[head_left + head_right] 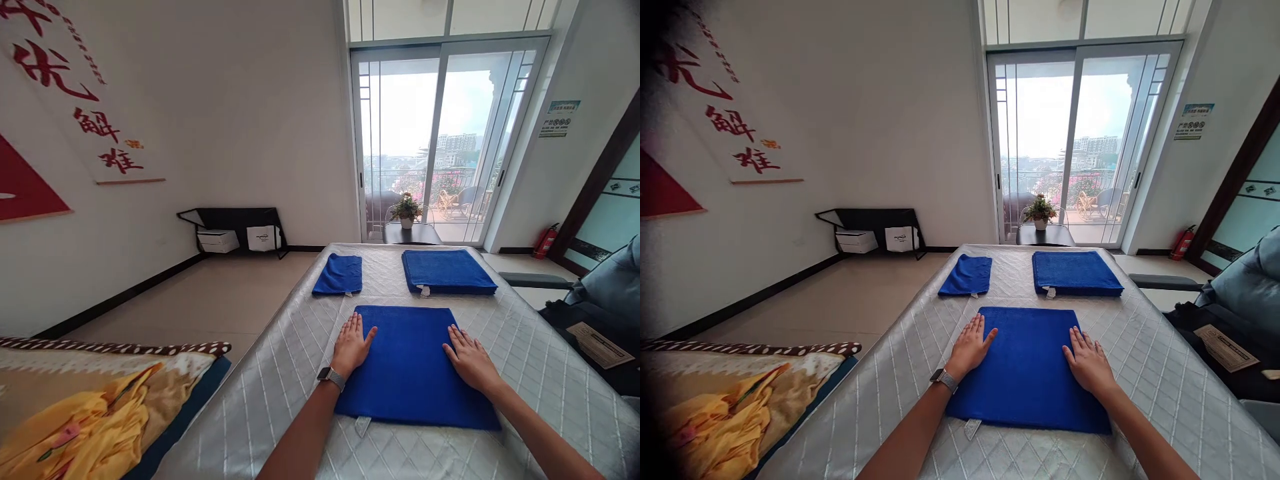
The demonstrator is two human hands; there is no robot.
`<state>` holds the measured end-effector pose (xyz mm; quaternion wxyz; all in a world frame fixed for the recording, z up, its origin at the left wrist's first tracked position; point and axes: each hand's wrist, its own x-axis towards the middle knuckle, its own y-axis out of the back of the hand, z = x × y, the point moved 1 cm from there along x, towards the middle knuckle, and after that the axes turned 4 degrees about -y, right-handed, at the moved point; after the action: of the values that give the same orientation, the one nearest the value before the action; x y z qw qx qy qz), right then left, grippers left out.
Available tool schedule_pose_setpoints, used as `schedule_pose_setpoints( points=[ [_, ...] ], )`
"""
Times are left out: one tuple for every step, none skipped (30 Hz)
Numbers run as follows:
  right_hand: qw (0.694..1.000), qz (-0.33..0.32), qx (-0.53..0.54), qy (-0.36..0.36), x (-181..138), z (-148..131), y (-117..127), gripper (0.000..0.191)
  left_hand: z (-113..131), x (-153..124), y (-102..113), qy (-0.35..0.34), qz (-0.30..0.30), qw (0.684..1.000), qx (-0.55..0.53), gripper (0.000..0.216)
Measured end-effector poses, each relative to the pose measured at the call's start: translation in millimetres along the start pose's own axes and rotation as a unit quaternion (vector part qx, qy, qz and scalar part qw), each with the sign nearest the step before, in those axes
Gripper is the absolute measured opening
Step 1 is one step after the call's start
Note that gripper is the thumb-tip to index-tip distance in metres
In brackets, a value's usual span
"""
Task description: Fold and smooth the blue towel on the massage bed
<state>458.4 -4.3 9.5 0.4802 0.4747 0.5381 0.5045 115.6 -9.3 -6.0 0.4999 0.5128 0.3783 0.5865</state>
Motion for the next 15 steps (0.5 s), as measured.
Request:
schedule_pose_setpoints(
  points=[
    [1.000,-0.013,-0.009,-0.004,2,0,4,0.067,0,0,0,0.001,0.000,1.000,-0.003,0.094],
    [1.000,-0.023,-0.019,-0.008,4,0,8,0.066,0,-1,0,0.001,0.000,1.000,-0.005,0.094],
    [0.999,-0.028,-0.030,-0.009,8,0,13,0.065,0,-1,0,0.001,0.002,1.000,-0.006,0.094],
    [0.999,-0.028,-0.039,-0.008,12,-1,18,0.064,0,-1,0,0.000,0.006,1.000,-0.007,0.093],
    [0.999,-0.024,-0.047,-0.006,17,-2,22,0.064,0,-1,0,-0.001,0.009,1.000,-0.008,0.093],
    [0.999,-0.016,-0.051,-0.004,23,-4,26,0.063,0,-2,0,-0.002,0.013,1.000,-0.008,0.092],
    [0.999,-0.007,-0.051,-0.001,29,-5,28,0.064,0,-2,0,-0.002,0.015,1.000,-0.008,0.091],
    [0.999,0.003,-0.049,0.001,35,-7,29,0.064,0,-2,0,-0.003,0.016,1.000,-0.007,0.091],
    [0.999,0.011,-0.043,0.002,41,-9,28,0.064,0,-2,0,-0.003,0.016,1.000,-0.005,0.091],
    [0.999,0.018,-0.035,0.001,46,-10,26,0.064,0,-2,0,-0.004,0.016,1.000,-0.002,0.090],
    [0.999,0.023,-0.025,-0.001,51,-11,23,0.065,0,-2,0,-0.006,0.017,1.000,0.001,0.090],
    [0.999,0.029,-0.015,-0.004,54,-12,19,0.065,0,-2,0,-0.008,0.017,1.000,0.005,0.090],
    [0.999,0.033,-0.004,-0.009,57,-12,14,0.065,0,-2,-1,-0.009,0.017,1.000,0.008,0.090],
    [0.999,0.037,0.004,-0.013,59,-12,9,0.065,-1,-2,-1,-0.011,0.017,1.000,0.012,0.089],
    [0.999,0.041,0.011,-0.016,61,-11,5,0.065,-1,-2,-2,-0.012,0.016,1.000,0.014,0.089]
  ],
)
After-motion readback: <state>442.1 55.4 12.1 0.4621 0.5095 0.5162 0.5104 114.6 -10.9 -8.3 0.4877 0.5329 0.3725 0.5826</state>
